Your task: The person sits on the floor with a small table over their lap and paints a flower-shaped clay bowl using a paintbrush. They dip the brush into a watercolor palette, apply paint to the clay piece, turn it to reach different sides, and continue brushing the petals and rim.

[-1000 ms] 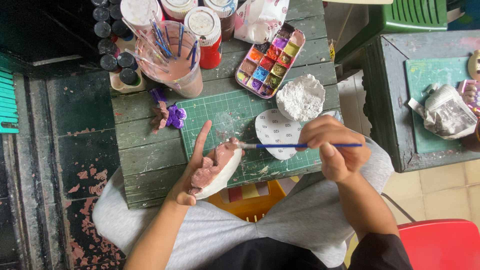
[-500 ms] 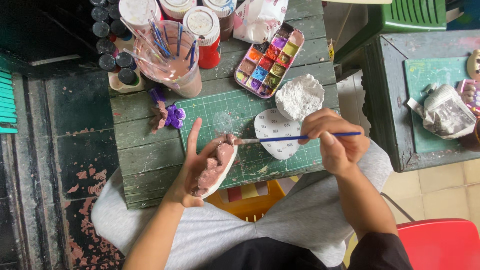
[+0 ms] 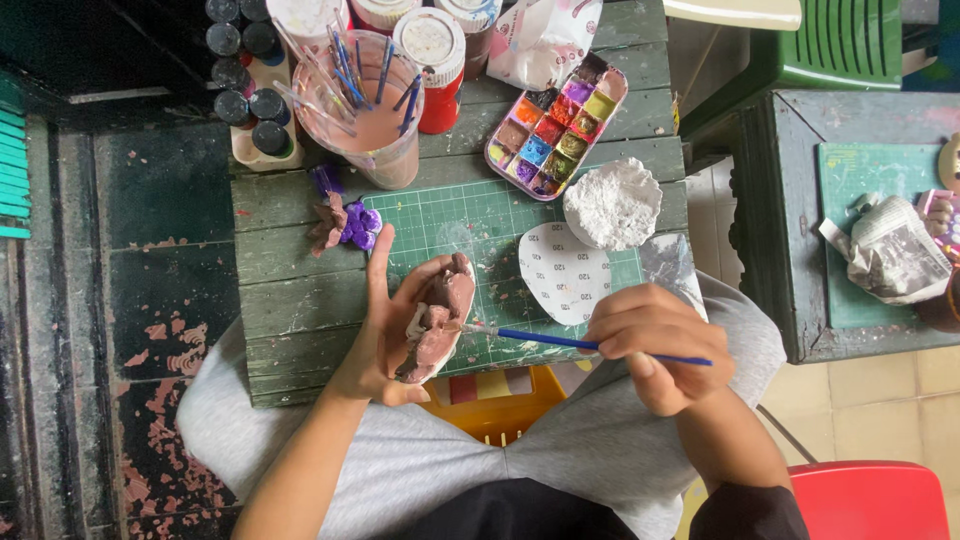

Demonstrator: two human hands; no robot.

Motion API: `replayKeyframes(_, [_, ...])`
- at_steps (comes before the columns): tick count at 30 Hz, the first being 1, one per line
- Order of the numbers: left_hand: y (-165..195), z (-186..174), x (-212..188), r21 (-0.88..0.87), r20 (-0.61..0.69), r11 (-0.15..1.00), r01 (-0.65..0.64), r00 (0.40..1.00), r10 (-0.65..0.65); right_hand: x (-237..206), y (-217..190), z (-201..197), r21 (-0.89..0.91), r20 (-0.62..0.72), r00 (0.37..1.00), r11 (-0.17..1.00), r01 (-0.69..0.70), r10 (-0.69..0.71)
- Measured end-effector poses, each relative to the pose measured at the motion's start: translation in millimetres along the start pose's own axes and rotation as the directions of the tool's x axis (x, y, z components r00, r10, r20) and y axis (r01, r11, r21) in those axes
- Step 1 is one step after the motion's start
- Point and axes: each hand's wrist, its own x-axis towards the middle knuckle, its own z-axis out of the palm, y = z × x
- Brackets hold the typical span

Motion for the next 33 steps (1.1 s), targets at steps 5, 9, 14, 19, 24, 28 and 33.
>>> replayKeyframes(5, [1,-1,0,0.181,0.037,0.978,-0.102,0.995,0.096,-6,21,-3,0.077,-0.168,0.985,0.996,-0.035,0.048])
replayKeyframes(9, [0,10,-9,0.581,-0.005,0.791,-0.194,0.970,0.241,-15,25,-4,0.288,-0.254,0.936,0.943,-0.166,0.243])
replayKeyframes(14, [-4,6,-1,0.715,0.103,0.594,-0.368,0.896,0.432,-17,29,-4,0.127,-0.172,0.975,0.984,-0.122,0.143])
replayKeyframes(19, [-4,0,0,0.803,0.151,0.451,-0.390,0.865,0.479,-12,34,-10,0.199,-0.237,0.957,0.972,-0.124,0.170])
replayKeyframes(24, [-3,-3,3,0.831,0.186,0.371,-0.414,0.836,0.516,-9,31,-11,0.119,-0.127,0.978,0.982,-0.148,0.162])
replayKeyframes(28, [-2,-4,4,0.836,0.197,0.350,-0.423,0.825,0.529,-8,31,-10,0.186,-0.190,0.965,0.972,-0.145,0.181])
replayKeyframes(33, [-3,-4,6,0.839,0.214,0.325,-0.436,0.814,0.540,-7,31,-9,0.104,-0.121,0.979,0.983,-0.150,0.162])
